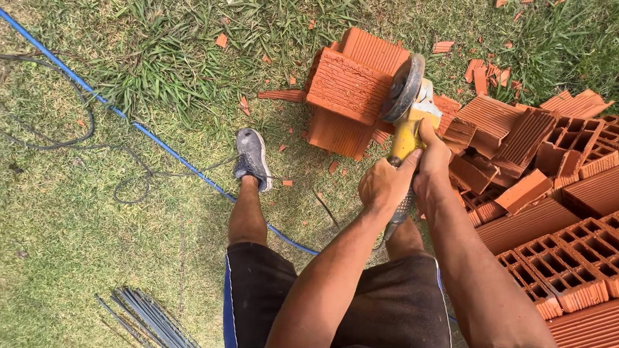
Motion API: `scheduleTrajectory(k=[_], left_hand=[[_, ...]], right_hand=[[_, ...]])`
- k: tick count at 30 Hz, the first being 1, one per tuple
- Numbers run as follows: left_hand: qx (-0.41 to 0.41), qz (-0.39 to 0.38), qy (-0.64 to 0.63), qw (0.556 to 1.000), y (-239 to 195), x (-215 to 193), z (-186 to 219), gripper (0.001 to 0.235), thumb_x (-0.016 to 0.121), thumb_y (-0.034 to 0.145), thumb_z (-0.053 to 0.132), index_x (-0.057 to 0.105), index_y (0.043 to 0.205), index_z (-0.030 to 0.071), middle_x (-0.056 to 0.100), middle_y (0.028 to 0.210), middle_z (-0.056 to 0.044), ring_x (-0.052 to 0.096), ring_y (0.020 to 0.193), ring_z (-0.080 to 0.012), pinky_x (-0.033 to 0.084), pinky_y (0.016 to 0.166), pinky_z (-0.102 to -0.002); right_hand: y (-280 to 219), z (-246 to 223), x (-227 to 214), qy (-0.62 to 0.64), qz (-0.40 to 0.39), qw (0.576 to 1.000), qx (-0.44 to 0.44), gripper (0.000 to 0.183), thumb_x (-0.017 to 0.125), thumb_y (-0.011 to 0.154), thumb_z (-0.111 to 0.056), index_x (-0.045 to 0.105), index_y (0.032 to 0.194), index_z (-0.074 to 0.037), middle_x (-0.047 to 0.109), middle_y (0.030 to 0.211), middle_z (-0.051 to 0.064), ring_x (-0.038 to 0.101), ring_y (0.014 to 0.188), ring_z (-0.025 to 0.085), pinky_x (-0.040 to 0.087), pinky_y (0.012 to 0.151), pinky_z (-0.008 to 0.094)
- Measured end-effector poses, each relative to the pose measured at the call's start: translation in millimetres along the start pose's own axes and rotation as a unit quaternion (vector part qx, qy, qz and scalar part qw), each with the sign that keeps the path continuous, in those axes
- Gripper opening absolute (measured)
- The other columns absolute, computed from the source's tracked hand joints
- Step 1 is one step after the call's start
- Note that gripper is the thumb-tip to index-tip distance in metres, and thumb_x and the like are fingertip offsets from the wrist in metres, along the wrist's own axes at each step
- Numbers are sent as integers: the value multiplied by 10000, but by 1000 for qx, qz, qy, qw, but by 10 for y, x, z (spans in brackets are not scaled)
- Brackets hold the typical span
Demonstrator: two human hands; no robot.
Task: Cutting bricks with an angle grinder and dipping them in water for construction.
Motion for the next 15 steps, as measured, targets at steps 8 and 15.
scheduleTrajectory(k=[8, 15], left_hand=[[67, 30, -29, 997, -271, -493, 433, 727, 557, 765, 757, 647, 971, 66, 670, 835, -167, 702, 922, -389, 512, 783, -455], [84, 13, -44, 995, -514, -1626, 110, 772, 747, 539, 666, 567, 1045, 112, 670, 1057, -176, 658, 1128, -363, 480, 950, -433]], right_hand=[[-270, -378, 332, 47, -166, 984, -53, 535, 855, 837, -420, 586, 1093, -34, 741, 966, 155, 783, 809, 261, 685, 731, 412], [-1179, 8, 1333, 164, -332, 928, -34, 382, 832, 831, -273, 648, 1089, -60, 752, 1027, 143, 775, 896, 265, 661, 795, 441]])
Point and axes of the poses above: each hand's wrist, its own y-axis towards the middle knuckle, its own x-axis out of the palm, z = x × y, the point moved 10 cm from there along y, towards the middle knuckle
